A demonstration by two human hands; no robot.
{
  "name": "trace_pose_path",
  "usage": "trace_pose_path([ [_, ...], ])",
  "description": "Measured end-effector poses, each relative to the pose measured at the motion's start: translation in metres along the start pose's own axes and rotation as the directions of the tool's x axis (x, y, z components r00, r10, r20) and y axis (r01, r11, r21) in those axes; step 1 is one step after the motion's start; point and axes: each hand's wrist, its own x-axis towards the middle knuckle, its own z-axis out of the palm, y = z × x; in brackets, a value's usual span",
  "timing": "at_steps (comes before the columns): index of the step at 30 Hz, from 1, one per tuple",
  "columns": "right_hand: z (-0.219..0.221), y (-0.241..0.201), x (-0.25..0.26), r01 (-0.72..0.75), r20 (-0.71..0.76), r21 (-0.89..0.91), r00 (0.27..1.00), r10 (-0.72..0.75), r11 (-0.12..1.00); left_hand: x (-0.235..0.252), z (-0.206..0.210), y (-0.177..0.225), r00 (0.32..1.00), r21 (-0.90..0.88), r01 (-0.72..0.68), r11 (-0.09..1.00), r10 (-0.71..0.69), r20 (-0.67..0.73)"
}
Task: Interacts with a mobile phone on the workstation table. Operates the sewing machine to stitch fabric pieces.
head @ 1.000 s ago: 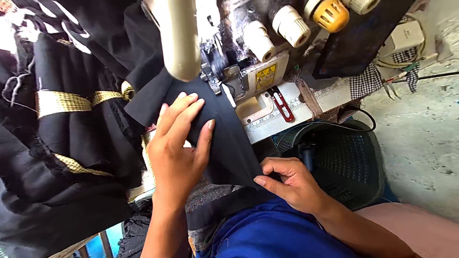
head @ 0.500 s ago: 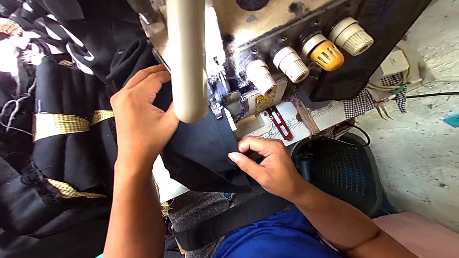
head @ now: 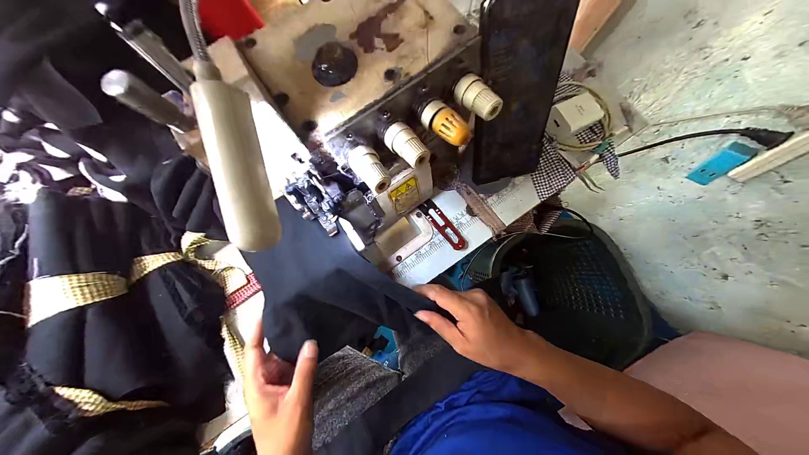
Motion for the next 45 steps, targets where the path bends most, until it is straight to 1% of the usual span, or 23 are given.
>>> trace_pose_path([
  [2, -0.019, 0.012, -0.027, -0.073, 0.084, 0.013, 0.994, 0.072, 0.997, -0.018, -0.009, 0.002, 0.998, -0.128, 0.057, 0.99, -0.057, 0.0],
  [4, -0.05, 0.01, -0.044, -0.161, 0.247, 0.2, 0.963, 0.11, 0.966, -0.023, -0.023, 0.007, 0.998, -0.097, 0.045, 0.994, -0.049, -0.036],
  [6, -0.078, -0.009, -0.057, -0.13, 0.331, 0.324, 0.943, 0.016, 0.937, -0.028, -0.027, 0.012, 0.988, 0.133, -0.028, 0.991, 0.048, -0.149],
  [8, -0.09, -0.035, -0.069, 0.006, 0.335, 0.287, 0.936, -0.106, 0.958, -0.036, -0.021, 0.017, 0.949, 0.459, -0.116, 0.881, 0.235, -0.21],
  [9, -0.088, -0.047, -0.074, 0.07, 0.341, 0.25, 0.927, -0.155, 0.966, -0.041, -0.013, 0.021, 0.932, 0.538, -0.163, 0.827, 0.308, -0.19],
  [10, -0.079, -0.055, -0.078, 0.132, 0.348, 0.195, 0.917, -0.194, 0.972, -0.046, -0.001, 0.026, 0.933, 0.529, -0.204, 0.824, 0.327, -0.15],
  [11, -0.066, -0.06, -0.081, 0.19, 0.363, 0.13, 0.904, -0.225, 0.973, -0.051, 0.015, 0.03, 0.957, 0.448, -0.211, 0.869, 0.276, -0.085],
  [13, -0.037, -0.063, -0.083, 0.266, 0.453, -0.003, 0.86, -0.235, 0.964, -0.057, 0.042, 0.03, 0.989, 0.15, -0.067, 0.986, 0.045, 0.144],
  [14, -0.027, -0.064, -0.082, 0.288, 0.542, -0.062, 0.814, -0.21, 0.955, -0.058, 0.053, 0.027, 0.978, 0.003, 0.035, 0.999, -0.034, 0.205],
  [15, -0.023, -0.065, -0.077, 0.293, 0.658, -0.097, 0.736, -0.16, 0.951, -0.059, 0.062, 0.026, 0.976, -0.084, 0.097, 0.992, -0.078, 0.205],
  [17, -0.03, -0.063, -0.058, 0.214, 0.839, -0.109, 0.544, -0.025, 0.971, -0.057, 0.064, 0.028, 0.98, -0.129, 0.121, 0.984, -0.098, 0.172],
  [18, -0.038, -0.059, -0.046, 0.159, 0.85, -0.114, 0.527, 0.013, 0.981, -0.055, 0.061, 0.031, 0.98, -0.139, 0.129, 0.982, -0.105, 0.17],
  [19, -0.047, -0.055, -0.035, 0.141, 0.796, -0.126, 0.606, 0.015, 0.982, -0.054, 0.056, 0.034, 0.977, -0.159, 0.146, 0.977, -0.116, 0.18],
  [20, -0.053, -0.051, -0.022, 0.145, 0.681, -0.145, 0.733, -0.008, 0.979, -0.053, 0.051, 0.037, 0.971, -0.199, 0.171, 0.965, -0.13, 0.201],
  [22, -0.047, -0.042, 0.013, 0.093, 0.326, -0.139, 0.944, -0.043, 0.986, -0.054, 0.046, 0.043, 0.945, -0.337, 0.265, 0.904, -0.173, 0.279],
  [23, -0.034, -0.036, 0.031, 0.069, 0.122, -0.059, 0.991, -0.062, 0.996, -0.055, 0.047, 0.046, 0.926, -0.416, 0.325, 0.849, -0.196, 0.324],
  [24, -0.02, -0.031, 0.048, 0.059, -0.024, 0.076, 0.998, -0.058, 0.995, -0.056, 0.05, 0.048, 0.91, -0.476, 0.371, 0.798, -0.211, 0.356],
  [25, -0.005, -0.027, 0.061, 0.034, -0.079, 0.243, 0.997, -0.015, 0.97, -0.057, 0.056, 0.048, 0.906, -0.506, 0.386, 0.771, -0.215, 0.364],
  [27, 0.018, -0.023, 0.068, -0.112, 0.043, 0.542, 0.993, 0.106, 0.833, -0.059, 0.068, 0.039, 0.928, -0.466, 0.332, 0.82, -0.196, 0.316],
  [28, 0.025, -0.023, 0.064, -0.173, 0.104, 0.594, 0.985, 0.138, 0.785, -0.062, 0.073, 0.032, 0.945, -0.405, 0.285, 0.869, -0.184, 0.27],
  [30, 0.03, -0.024, 0.045, -0.197, 0.136, 0.585, 0.98, 0.145, 0.786, -0.069, 0.079, 0.016, 0.961, -0.3, 0.244, 0.922, -0.188, 0.204],
  [35, 0.026, -0.019, -0.007, -0.289, 0.186, 0.651, 0.957, 0.222, 0.702, -0.092, 0.081, -0.015, 0.951, -0.246, 0.293, 0.924, -0.257, 0.17],
  [45, 0.013, -0.017, -0.039, -0.383, 0.253, 0.676, 0.923, 0.29, 0.629, -0.098, 0.079, -0.01, 0.936, -0.185, 0.29, 0.939, -0.238, 0.259],
])
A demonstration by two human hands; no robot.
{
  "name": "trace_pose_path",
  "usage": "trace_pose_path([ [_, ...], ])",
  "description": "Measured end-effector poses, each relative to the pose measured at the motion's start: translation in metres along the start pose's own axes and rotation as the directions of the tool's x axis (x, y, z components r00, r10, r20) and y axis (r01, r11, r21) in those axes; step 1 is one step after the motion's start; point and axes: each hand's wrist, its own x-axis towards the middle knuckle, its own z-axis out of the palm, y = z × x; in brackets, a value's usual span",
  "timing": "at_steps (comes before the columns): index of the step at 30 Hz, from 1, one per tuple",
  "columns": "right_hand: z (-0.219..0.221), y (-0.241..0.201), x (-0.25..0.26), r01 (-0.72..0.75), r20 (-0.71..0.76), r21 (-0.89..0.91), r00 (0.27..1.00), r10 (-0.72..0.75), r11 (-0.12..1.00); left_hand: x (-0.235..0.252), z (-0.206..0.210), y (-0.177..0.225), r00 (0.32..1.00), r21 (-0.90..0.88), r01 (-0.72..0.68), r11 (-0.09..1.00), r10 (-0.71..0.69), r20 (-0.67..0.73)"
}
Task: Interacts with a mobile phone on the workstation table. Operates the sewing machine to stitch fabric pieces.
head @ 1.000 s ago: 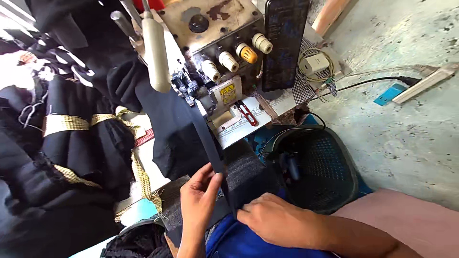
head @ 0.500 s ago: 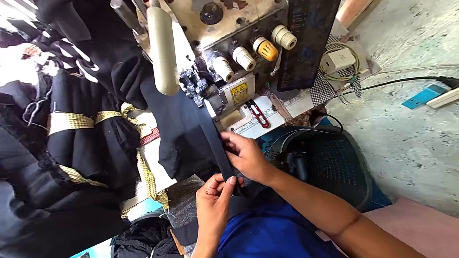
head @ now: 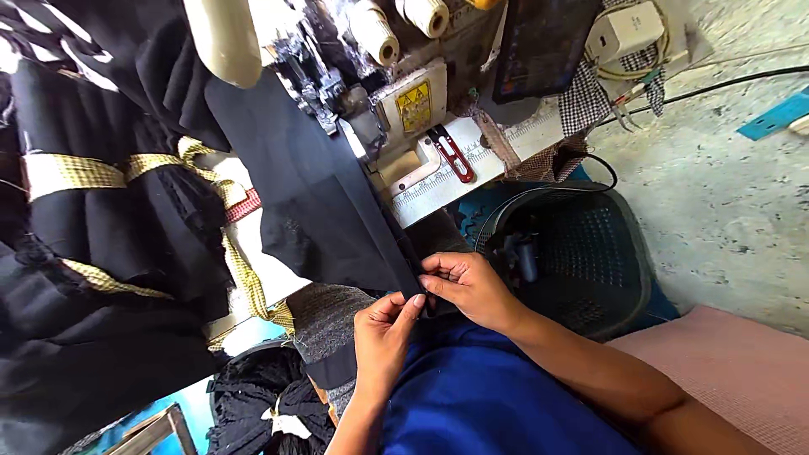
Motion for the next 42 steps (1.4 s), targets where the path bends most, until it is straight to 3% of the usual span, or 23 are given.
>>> trace_pose_path([
  [9, -0.011, -0.004, -0.007, 0.003, 0.145, -0.031, 0.989, 0.002, 1.0, -0.003, 0.004, 0.003, 0.998, -0.011, -0.031, 0.999, 0.031, -0.047],
  [12, -0.012, -0.003, -0.005, 0.023, 0.097, -0.105, 0.995, -0.013, 0.994, -0.004, 0.001, 0.002, 0.999, -0.071, -0.028, 0.997, 0.026, -0.02],
  [14, -0.01, 0.002, -0.002, 0.104, -0.054, -0.344, 0.99, -0.13, 0.933, -0.006, -0.002, 0.001, 0.999, -0.125, -0.018, 0.992, 0.021, 0.025],
  [16, -0.008, -0.001, 0.006, 0.194, -0.164, -0.562, 0.927, -0.339, 0.804, -0.007, -0.005, 0.004, 0.999, -0.153, -0.005, 0.988, 0.013, 0.047],
  [20, 0.001, -0.024, 0.048, 0.334, -0.131, -0.683, 0.819, -0.558, 0.65, -0.009, -0.007, 0.006, 0.997, -0.175, -0.027, 0.984, 0.04, 0.071],
  [23, 0.008, -0.029, 0.078, 0.36, -0.009, -0.656, 0.875, -0.485, 0.663, -0.011, -0.004, 0.011, 0.99, -0.218, -0.046, 0.975, 0.073, 0.119],
  [25, 0.01, -0.031, 0.075, 0.384, 0.064, -0.545, 0.905, -0.42, 0.745, -0.011, -0.004, 0.015, 0.986, -0.23, -0.06, 0.971, 0.094, 0.14],
  [28, 0.007, -0.018, 0.045, 0.183, 0.143, -0.188, 0.977, -0.158, 0.965, -0.009, -0.005, 0.012, 0.986, -0.183, -0.067, 0.981, 0.093, 0.137],
  [32, 0.006, -0.006, 0.007, -0.015, 0.063, 0.078, 0.998, 0.01, 0.997, -0.001, -0.002, -0.001, 0.995, -0.081, -0.039, 0.996, 0.046, 0.088],
  [36, 0.002, -0.006, -0.004, -0.04, -0.008, 0.091, 0.999, 0.04, 0.995, -0.001, -0.001, 0.0, 0.991, -0.067, -0.043, 0.997, 0.051, 0.121],
  [42, -0.007, -0.011, -0.009, -0.003, 0.101, -0.012, 0.995, 0.004, 1.0, -0.004, -0.002, 0.002, 0.994, -0.044, -0.061, 0.997, 0.065, 0.088],
])
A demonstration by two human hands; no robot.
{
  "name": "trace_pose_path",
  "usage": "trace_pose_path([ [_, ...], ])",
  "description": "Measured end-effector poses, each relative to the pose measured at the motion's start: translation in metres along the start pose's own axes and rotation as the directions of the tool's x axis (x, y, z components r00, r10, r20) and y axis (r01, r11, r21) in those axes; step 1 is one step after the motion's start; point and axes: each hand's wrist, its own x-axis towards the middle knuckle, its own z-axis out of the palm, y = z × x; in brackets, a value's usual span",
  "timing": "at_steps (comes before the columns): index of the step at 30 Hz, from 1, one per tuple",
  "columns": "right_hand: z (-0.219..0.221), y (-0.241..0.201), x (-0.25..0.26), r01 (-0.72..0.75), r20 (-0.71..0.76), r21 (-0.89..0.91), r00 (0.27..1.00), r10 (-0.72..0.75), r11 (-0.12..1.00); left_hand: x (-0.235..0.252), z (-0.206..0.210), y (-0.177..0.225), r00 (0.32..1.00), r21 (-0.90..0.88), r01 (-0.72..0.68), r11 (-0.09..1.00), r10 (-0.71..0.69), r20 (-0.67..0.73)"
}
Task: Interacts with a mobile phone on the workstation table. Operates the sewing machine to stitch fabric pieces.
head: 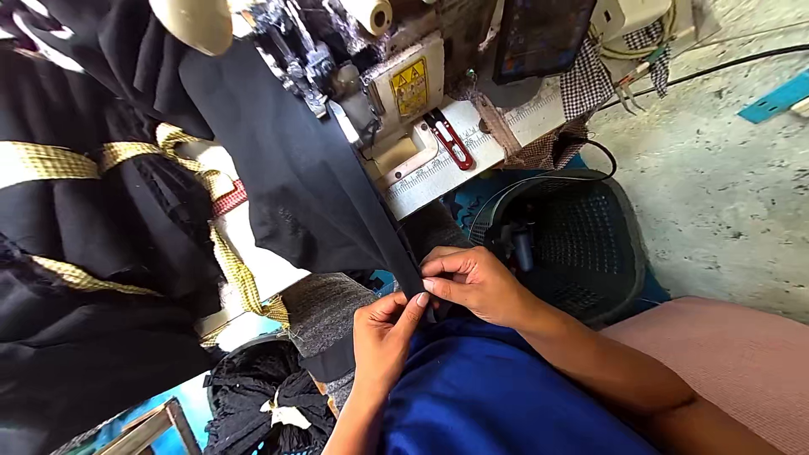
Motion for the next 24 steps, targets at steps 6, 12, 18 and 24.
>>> trace_pose_path([
  [6, 0.001, -0.006, -0.002, 0.031, 0.033, -0.025, 0.999, -0.03, 0.999, -0.003, 0.001, 0.006, 0.998, 0.066, -0.058, 0.996, 0.056, 0.033],
  [12, 0.002, -0.008, -0.003, 0.147, 0.035, -0.101, 0.989, -0.145, 0.984, -0.002, 0.001, 0.005, 0.998, 0.129, -0.068, 0.989, 0.068, 0.009],
  [18, 0.007, -0.007, 0.0, 0.237, -0.072, -0.18, 0.965, -0.254, 0.955, 0.014, -0.025, 0.068, 0.962, 0.663, -0.27, 0.698, 0.222, 0.158],
  [24, 0.01, -0.015, -0.002, 0.262, -0.018, -0.137, 0.964, -0.267, 0.955, 0.083, -0.035, 0.1, 0.829, 0.843, -0.362, 0.397, 0.551, 0.097],
])
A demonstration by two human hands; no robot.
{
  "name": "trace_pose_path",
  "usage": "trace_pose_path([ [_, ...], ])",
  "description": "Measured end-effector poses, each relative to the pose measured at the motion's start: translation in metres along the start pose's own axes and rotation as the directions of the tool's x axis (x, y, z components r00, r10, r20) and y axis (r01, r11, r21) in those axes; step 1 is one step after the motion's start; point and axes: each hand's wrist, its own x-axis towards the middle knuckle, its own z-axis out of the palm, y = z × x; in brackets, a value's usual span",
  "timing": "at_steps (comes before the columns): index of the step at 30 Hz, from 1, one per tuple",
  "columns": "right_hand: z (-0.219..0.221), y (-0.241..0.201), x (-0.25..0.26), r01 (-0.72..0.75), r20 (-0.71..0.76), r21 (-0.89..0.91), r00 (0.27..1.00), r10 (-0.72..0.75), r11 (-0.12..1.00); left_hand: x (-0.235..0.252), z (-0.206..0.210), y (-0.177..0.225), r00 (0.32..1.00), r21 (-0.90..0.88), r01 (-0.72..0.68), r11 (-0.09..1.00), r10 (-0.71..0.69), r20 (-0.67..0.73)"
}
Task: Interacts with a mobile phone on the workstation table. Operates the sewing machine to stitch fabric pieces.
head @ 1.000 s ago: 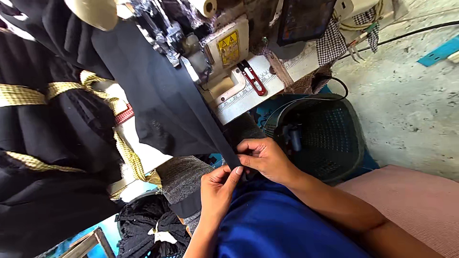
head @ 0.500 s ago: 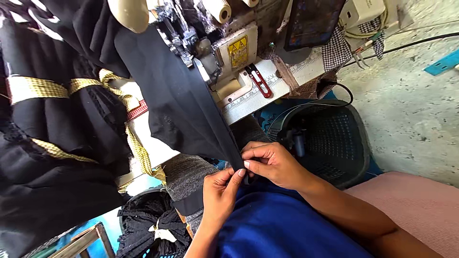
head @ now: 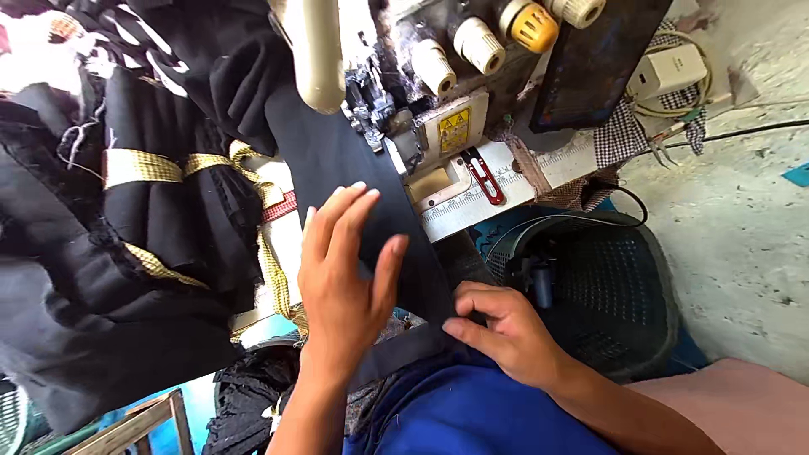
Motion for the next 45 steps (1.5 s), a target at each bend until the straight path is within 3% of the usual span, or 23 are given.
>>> trace_pose_path([
  [3, -0.004, -0.008, -0.001, 0.052, -0.015, 0.019, 0.999, -0.052, 0.998, 0.009, 0.014, -0.017, 0.999, 0.126, 0.004, 0.992, 0.002, -0.047],
  [5, -0.007, 0.004, -0.002, 0.007, -0.024, 0.028, 1.0, -0.006, 1.0, 0.009, 0.012, -0.019, 0.999, 0.133, -0.001, 0.991, 0.007, -0.048],
  [8, -0.009, 0.018, 0.006, -0.056, -0.044, 0.029, 0.997, 0.057, 0.998, 0.014, 0.009, -0.024, 1.0, 0.128, -0.014, 0.992, 0.017, -0.026],
  [20, -0.005, 0.008, 0.077, 0.04, -0.061, -0.059, 0.997, -0.043, 0.997, 0.084, -0.008, -0.06, 0.995, 0.122, -0.01, 0.992, -0.003, 0.103],
  [30, 0.001, -0.001, 0.118, 0.066, -0.131, -0.212, 0.987, -0.095, 0.975, 0.107, -0.014, -0.078, 0.996, 0.056, -0.085, 0.995, 0.082, 0.042],
  [34, 0.003, 0.002, 0.128, 0.049, -0.175, -0.235, 0.98, -0.092, 0.971, 0.091, -0.014, -0.045, 0.998, 0.219, -0.058, 0.974, 0.06, 0.0],
  [38, 0.003, 0.006, 0.122, 0.03, -0.178, -0.2, 0.982, -0.066, 0.979, 0.036, 0.01, -0.01, 0.994, 0.209, -0.023, 0.978, 0.045, -0.104],
  [42, 0.003, 0.004, 0.1, -0.005, -0.161, -0.201, 0.987, -0.028, 0.98, 0.011, 0.021, -0.015, 0.993, 0.207, -0.014, 0.978, 0.037, -0.108],
  [45, 0.005, -0.004, 0.092, 0.04, -0.198, -0.245, 0.976, -0.09, 0.969, 0.01, 0.021, -0.019, 0.994, 0.201, -0.027, 0.979, 0.048, -0.1],
])
